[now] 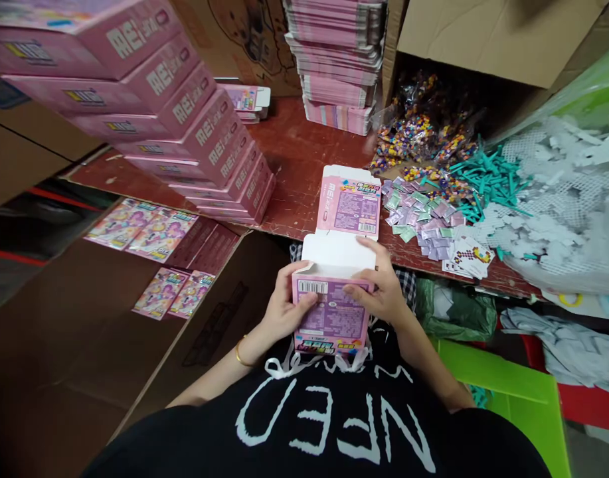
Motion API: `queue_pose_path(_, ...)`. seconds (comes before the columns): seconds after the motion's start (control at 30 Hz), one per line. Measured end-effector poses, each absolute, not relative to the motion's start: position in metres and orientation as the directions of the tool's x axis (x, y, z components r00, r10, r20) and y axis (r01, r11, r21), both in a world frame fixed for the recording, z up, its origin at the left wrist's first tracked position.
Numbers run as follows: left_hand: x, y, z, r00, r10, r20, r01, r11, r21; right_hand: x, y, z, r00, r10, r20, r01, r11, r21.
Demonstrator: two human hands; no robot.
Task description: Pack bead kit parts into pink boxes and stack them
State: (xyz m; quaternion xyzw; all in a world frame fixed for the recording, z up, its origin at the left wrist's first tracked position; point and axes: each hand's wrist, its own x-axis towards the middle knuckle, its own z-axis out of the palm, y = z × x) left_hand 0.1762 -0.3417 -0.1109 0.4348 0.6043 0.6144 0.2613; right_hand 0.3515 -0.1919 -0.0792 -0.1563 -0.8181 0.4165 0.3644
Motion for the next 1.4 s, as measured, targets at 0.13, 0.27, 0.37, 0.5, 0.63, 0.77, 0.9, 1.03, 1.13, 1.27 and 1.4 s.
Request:
queue_pose_path(0.13, 0.164, -0.323, -0.119, -0.511, 0.833, 0.21, 0.153, -0.152, 0.976, 0.336, -0.193, -0.111, -0.576, 0.715, 0.396, -0.038, 0.46, -0.887)
queue_pose_path(0.27, 0.168, -0.313, -0.124, -0.602, 0.763, 0.238, 0.019, -0.284, 0.959, 0.328, -0.202, -0.116, -0.543, 0.74, 0.398, -0.025, 0.459, -0.888)
queue_pose_path(0.37, 0.173, -0.31, -0.121, -0.669, 0.679, 0.302, -0.001, -0.407, 0.913, 0.324, -0.21, -0.11, -0.459, 0.766, 0.45, -0.203, 0.403, -0.893)
queue_pose_path(0.5, 0.171, -0.308, -0.111, -0.654, 0.733, 0.186, -0.025, -0.266, 0.964, 0.319, -0.206, -0.095, -0.497, 0.762, 0.415, -0.202, 0.364, -0.909)
queue_pose_path(0.63, 0.171, -0.307, -0.107, -0.69, 0.722, 0.057, -0.123, -0.194, 0.973, 0.321, -0.184, -0.084, -0.603, 0.74, 0.3, -0.103, 0.3, -0.948)
queue_pose_path(0.77, 0.175, -0.308, -0.116, -0.654, 0.728, 0.206, 0.004, -0.269, 0.963, 0.329, -0.173, -0.09, -0.694, 0.698, 0.177, -0.112, 0.138, -0.984)
queue_pose_path(0.9, 0.178, -0.307, -0.127, -0.663, 0.728, 0.175, 0.071, -0.171, 0.983, 0.338, -0.181, -0.095, -0.763, 0.607, 0.222, -0.145, 0.173, -0.974)
queue_pose_path(1.03, 0.186, -0.317, -0.135, -0.467, 0.884, -0.037, -0.102, -0.012, 0.995, 0.344, -0.183, -0.102, -0.629, 0.718, 0.298, -0.142, 0.27, -0.952)
queue_pose_path(1.13, 0.176, -0.335, -0.125, -0.277, 0.956, -0.093, -0.168, 0.048, 0.985, 0.345, -0.177, -0.114, -0.401, 0.887, 0.228, -0.179, 0.168, -0.969)
queue_pose_path(1.27, 0.104, -0.36, -0.046, -0.546, 0.812, 0.206, 0.219, -0.099, 0.971, 0.341, -0.168, -0.128, -0.358, 0.926, 0.116, -0.28, 0.012, -0.96)
queue_pose_path(1.4, -0.022, -0.357, 0.088, -0.737, 0.405, 0.54, 0.547, -0.111, 0.83, 0.334, -0.175, -0.139, -0.468, 0.882, 0.06, -0.114, 0.006, -0.993)
